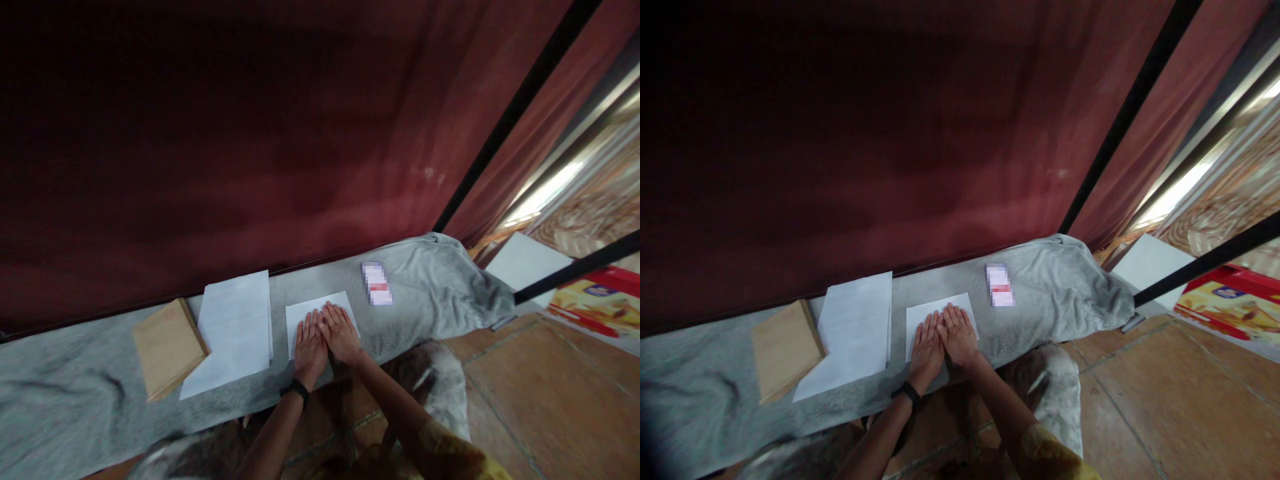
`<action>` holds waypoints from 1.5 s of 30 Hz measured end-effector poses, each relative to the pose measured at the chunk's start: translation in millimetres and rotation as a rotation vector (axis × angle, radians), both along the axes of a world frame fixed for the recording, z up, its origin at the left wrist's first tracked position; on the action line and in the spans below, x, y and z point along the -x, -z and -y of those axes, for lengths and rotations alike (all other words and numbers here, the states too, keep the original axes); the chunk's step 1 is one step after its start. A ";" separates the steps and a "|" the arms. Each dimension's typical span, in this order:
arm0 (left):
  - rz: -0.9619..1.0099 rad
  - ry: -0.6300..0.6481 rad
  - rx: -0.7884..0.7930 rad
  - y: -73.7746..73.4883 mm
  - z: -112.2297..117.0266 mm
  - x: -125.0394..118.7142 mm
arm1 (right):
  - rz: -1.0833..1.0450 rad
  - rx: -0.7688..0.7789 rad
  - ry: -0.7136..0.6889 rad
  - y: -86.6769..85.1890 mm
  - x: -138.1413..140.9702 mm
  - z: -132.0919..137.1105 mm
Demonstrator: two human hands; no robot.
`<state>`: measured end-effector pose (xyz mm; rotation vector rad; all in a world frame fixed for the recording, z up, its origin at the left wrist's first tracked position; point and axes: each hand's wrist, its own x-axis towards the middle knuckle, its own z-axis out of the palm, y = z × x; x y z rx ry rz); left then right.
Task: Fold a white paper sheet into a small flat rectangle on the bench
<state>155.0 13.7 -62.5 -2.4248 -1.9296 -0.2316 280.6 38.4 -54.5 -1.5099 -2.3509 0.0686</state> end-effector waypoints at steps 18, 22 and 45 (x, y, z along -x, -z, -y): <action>0.101 -0.067 -0.042 -6.9 -13.3 -11.5 | 0.018 0.019 0.069 9.8 -27.6 0.7; 0.102 -0.015 0.022 -4.9 -32.6 -20.1 | 0.021 -0.001 0.073 8.7 -26.5 0.8; -0.004 -0.088 -0.040 -7.9 -21.1 23.2 | -0.025 0.015 0.056 -0.2 -0.2 -21.3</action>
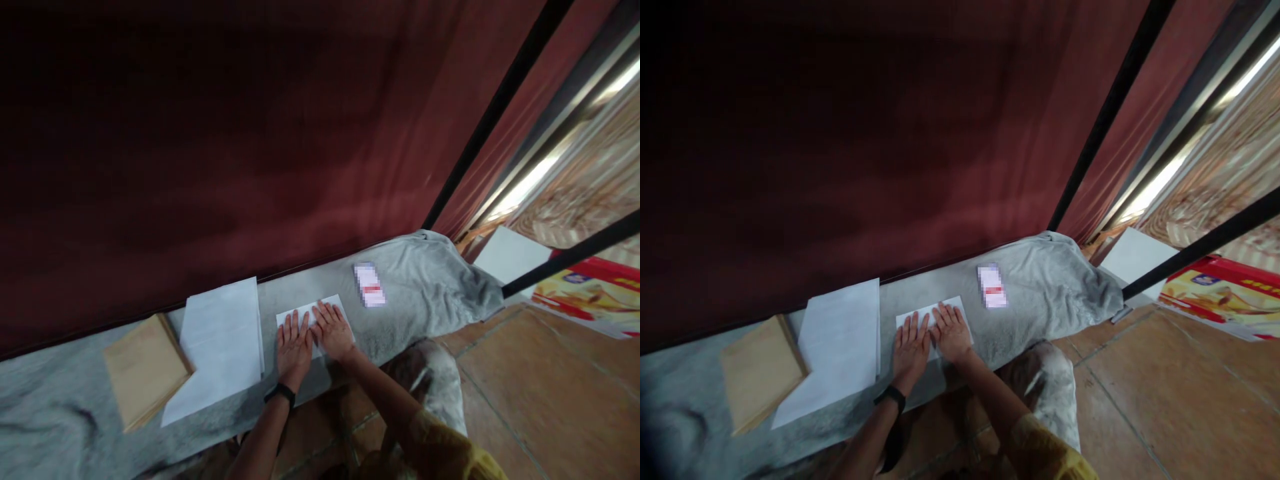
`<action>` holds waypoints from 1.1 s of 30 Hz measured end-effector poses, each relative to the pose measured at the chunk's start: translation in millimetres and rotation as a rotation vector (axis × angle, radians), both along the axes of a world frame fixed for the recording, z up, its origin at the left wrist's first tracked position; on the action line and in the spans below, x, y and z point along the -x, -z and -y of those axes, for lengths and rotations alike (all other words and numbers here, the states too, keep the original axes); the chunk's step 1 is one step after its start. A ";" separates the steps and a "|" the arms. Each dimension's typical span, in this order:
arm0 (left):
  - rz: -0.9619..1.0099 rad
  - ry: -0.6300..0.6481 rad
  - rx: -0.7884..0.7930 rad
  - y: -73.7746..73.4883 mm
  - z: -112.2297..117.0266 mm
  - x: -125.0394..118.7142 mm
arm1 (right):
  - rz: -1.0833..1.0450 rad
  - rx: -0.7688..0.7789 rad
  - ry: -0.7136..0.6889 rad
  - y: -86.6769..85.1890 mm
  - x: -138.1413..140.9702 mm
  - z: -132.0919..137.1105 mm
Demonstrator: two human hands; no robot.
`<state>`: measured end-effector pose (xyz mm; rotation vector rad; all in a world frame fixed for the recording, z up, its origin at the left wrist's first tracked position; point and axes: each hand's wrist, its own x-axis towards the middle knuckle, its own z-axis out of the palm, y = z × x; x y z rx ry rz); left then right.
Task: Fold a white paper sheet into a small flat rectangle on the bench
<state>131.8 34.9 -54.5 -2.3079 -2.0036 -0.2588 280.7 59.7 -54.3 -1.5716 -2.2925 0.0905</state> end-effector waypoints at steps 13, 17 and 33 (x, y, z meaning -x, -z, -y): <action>0.088 -0.127 -0.007 -0.9 10.1 -1.6 | 0.045 -0.005 0.086 10.5 -32.2 7.6; 0.148 -0.057 -0.006 1.6 16.7 -25.0 | 0.045 -0.013 0.078 10.3 -30.6 8.2; 0.062 0.329 0.131 -8.0 61.5 2.2 | 0.004 -0.006 -0.153 0.6 6.1 10.4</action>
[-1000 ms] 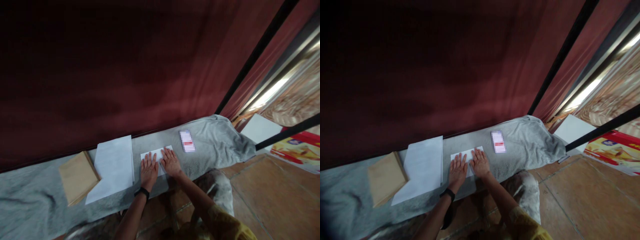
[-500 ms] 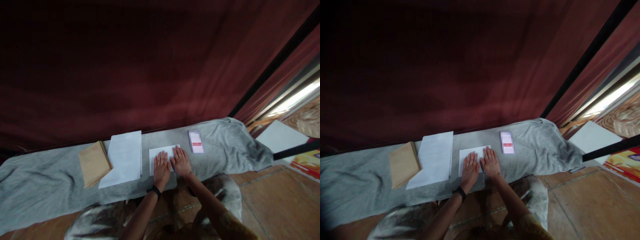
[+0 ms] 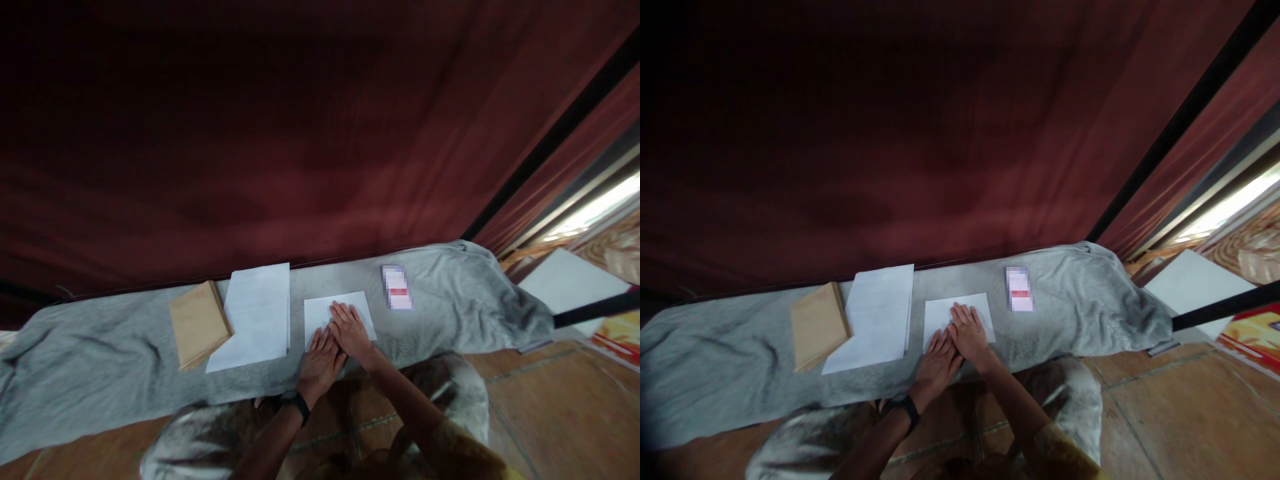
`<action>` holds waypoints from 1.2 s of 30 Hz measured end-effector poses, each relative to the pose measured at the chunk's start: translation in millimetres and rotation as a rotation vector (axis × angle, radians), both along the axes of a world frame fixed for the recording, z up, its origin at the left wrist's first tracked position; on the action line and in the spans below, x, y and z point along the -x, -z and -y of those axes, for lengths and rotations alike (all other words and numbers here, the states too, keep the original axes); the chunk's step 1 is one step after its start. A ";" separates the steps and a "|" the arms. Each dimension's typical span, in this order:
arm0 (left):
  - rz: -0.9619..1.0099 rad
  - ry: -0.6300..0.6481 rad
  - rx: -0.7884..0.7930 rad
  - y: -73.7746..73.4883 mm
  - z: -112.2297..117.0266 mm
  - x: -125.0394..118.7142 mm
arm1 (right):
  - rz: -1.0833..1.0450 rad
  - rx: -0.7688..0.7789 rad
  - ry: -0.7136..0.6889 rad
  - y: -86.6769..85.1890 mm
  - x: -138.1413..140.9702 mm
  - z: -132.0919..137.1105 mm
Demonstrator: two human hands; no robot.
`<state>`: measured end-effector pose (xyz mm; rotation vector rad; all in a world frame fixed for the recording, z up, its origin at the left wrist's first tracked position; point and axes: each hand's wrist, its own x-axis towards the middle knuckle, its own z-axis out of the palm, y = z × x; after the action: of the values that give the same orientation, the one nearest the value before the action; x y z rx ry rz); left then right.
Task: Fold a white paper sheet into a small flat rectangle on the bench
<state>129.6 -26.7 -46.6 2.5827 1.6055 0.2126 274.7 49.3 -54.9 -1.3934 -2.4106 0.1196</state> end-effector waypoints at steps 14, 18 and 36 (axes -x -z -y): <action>0.025 -0.018 -0.067 10.0 3.7 1.7 | 0.086 -0.087 0.112 8.4 -53.4 20.0; 0.082 -0.132 -0.049 16.7 -14.9 -24.5 | 0.075 -0.092 0.121 8.8 -55.8 23.0; -0.023 -0.241 -0.177 16.7 -24.0 21.4 | -0.086 0.066 0.480 -9.4 -41.0 18.3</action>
<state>108.1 -2.7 -63.3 2.5151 1.9906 0.3586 315.6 31.0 -45.6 -1.9094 -1.9557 0.1335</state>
